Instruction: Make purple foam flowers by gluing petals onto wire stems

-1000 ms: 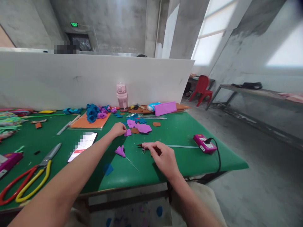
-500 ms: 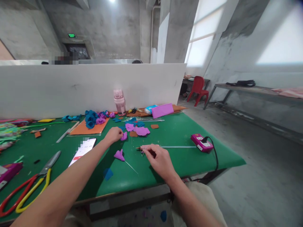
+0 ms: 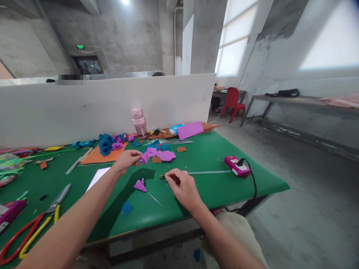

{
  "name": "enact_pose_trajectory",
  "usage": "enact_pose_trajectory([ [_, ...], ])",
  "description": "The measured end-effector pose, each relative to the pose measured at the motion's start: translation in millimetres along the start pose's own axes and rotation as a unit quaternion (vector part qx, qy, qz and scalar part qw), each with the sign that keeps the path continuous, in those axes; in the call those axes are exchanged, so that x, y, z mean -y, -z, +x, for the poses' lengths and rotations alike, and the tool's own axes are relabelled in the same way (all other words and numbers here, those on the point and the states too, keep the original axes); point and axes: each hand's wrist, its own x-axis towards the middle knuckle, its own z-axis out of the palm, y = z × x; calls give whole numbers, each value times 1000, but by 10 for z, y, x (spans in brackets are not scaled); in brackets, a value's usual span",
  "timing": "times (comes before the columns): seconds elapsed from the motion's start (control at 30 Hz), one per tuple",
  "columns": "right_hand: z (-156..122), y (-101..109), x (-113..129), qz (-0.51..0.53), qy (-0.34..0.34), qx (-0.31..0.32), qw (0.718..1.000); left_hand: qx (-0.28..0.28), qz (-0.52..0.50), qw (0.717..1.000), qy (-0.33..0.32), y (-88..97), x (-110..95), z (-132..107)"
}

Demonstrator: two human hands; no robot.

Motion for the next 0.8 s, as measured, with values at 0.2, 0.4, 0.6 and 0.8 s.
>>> enact_pose_trajectory([
  [0.2,-3,-267,107,447,-211,43,868,35,-54,995,-76,-188,-128,-512],
  [0.4,-87,-464,226,639,-233,115,724,34,-5,986,-164,-424,-188,-919],
  [0.6,-146,-539,108,595,-309,90,736,-68,153,956,-242,-516,-174,-1107],
  [0.8,-155,-524,74,602,-328,70,725,-129,297,879,-349,-531,-134,-1222],
])
